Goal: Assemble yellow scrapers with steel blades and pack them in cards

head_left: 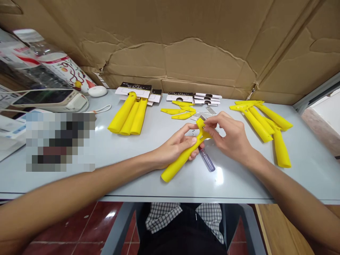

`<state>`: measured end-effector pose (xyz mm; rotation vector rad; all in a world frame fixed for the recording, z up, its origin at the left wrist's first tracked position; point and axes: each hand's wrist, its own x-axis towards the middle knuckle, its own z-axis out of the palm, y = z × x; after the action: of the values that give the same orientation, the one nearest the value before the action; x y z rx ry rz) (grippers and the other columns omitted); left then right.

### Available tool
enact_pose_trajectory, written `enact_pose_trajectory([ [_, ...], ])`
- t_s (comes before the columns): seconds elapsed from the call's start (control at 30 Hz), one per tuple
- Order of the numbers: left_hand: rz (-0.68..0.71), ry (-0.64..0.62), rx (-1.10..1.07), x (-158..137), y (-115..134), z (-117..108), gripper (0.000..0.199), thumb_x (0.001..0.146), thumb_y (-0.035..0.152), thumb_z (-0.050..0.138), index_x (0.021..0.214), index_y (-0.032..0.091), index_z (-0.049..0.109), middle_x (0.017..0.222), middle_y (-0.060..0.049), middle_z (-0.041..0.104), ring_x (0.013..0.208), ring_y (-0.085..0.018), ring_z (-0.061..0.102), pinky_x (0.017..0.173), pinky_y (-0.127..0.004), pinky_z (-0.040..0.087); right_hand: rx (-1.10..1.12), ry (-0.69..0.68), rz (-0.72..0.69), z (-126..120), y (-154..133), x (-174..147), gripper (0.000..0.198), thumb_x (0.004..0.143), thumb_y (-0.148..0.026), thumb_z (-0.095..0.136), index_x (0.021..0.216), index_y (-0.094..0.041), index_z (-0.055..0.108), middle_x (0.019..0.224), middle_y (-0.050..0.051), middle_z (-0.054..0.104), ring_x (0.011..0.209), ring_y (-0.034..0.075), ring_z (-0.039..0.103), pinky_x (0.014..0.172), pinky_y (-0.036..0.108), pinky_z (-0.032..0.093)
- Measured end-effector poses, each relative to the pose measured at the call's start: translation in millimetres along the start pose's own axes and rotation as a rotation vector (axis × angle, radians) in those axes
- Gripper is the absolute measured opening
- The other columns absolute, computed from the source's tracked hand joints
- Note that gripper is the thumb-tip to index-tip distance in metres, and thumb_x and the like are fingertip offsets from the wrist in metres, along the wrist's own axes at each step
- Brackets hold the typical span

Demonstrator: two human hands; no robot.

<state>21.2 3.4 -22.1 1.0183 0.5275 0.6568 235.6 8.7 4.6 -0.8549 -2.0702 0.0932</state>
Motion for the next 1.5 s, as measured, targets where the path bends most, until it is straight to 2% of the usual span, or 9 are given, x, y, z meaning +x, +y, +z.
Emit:
enact_pose_trajectory([
  [0.27,0.022,0.000,0.068,-1.8,-1.4,0.5,0.029,0.105,0.031,0.059,0.127,0.026,0.042,0.098,-0.005,0.070,0.066,-0.011,0.060,0.061,-0.027,0.048,-0.016,-0.060,-0.017,-3.0,-1.3,0.5,0.017,0.098,-0.009,0.057,0.093,-0.024,0.060,0.086,0.002,0.071,0.079,0.020,0.060,0.071,0.036,0.050],
  [0.6,0.013,-0.022,0.034,-1.0,-0.7,-0.8,0.028,0.105,0.031,0.059,0.127,0.026,0.043,0.097,-0.005,0.069,0.066,-0.010,0.059,0.061,-0.026,0.047,-0.043,0.012,-0.005,-2.0,-1.9,1.2,0.017,0.099,-0.011,0.059,0.090,-0.025,0.061,0.084,0.002,0.071,0.081,0.021,0.061,0.071,0.037,0.050],
  [0.8,-0.033,-0.010,-0.081,0.7,0.3,-1.1,0.031,0.103,0.029,0.063,0.126,0.028,0.043,0.096,-0.006,0.071,0.066,-0.011,0.060,0.061,-0.026,0.046,-0.008,0.015,0.047,-0.6,-0.9,0.3,0.019,0.098,-0.012,0.058,0.086,-0.026,0.062,0.081,0.002,0.071,0.081,0.021,0.063,0.073,0.038,0.053],
  [0.93,-0.007,0.088,-0.196,2.9,2.1,-0.4,0.034,0.100,0.023,0.064,0.126,0.028,0.043,0.094,-0.005,0.070,0.063,-0.011,0.058,0.060,-0.024,0.046,-0.040,0.055,0.047,-1.8,0.1,-1.4,0.015,0.097,-0.013,0.057,0.088,-0.025,0.060,0.081,0.001,0.071,0.076,0.019,0.062,0.068,0.035,0.049],
  [1.0,0.045,0.168,-0.242,3.9,3.4,0.1,0.033,0.100,0.020,0.063,0.126,0.028,0.044,0.094,-0.004,0.068,0.062,-0.010,0.057,0.060,-0.023,0.046,-0.068,-0.014,0.072,-3.0,-3.0,-3.2,0.011,0.096,-0.018,0.060,0.087,-0.024,0.058,0.077,0.000,0.069,0.067,0.017,0.060,0.063,0.033,0.045],
  [1.17,0.108,0.335,-0.312,5.4,7.7,-0.6,0.028,0.101,0.015,0.057,0.123,0.028,0.047,0.093,-0.004,0.066,0.062,-0.009,0.056,0.059,-0.020,0.046,-0.234,-0.524,0.156,-3.6,-17.0,-8.8,0.023,0.090,-0.042,0.073,0.088,-0.023,0.059,0.077,0.001,0.071,0.064,0.018,0.060,0.056,0.032,0.030],
  [1.23,0.112,0.369,-0.327,5.7,9.3,-1.3,0.027,0.101,0.014,0.056,0.121,0.028,0.047,0.094,-0.004,0.066,0.062,-0.009,0.055,0.059,-0.020,0.046,-0.290,-0.642,0.190,-2.4,-18.6,-10.0,0.019,0.090,-0.038,0.072,0.092,-0.023,0.061,0.082,0.002,0.073,0.066,0.019,0.061,0.056,0.032,0.025],
  [1.33,0.116,0.387,-0.341,5.7,11.7,-2.0,0.026,0.100,0.014,0.056,0.120,0.029,0.048,0.095,-0.005,0.066,0.061,-0.009,0.055,0.058,-0.020,0.046,-0.323,-0.668,0.229,-0.9,-12.3,-10.3,0.002,0.090,-0.023,0.064,0.092,-0.023,0.063,0.084,0.003,0.072,0.066,0.018,0.059,0.056,0.033,0.025],
  [1.5,0.113,0.417,-0.365,5.7,16.2,-3.4,0.027,0.101,0.012,0.054,0.121,0.029,0.049,0.096,-0.005,0.065,0.061,-0.008,0.054,0.057,-0.019,0.046,-0.282,-0.581,0.276,-5.1,7.7,-7.3,0.008,0.088,-0.014,0.059,0.088,-0.022,0.064,0.080,0.005,0.069,0.070,0.020,0.060,0.060,0.033,0.035],
])
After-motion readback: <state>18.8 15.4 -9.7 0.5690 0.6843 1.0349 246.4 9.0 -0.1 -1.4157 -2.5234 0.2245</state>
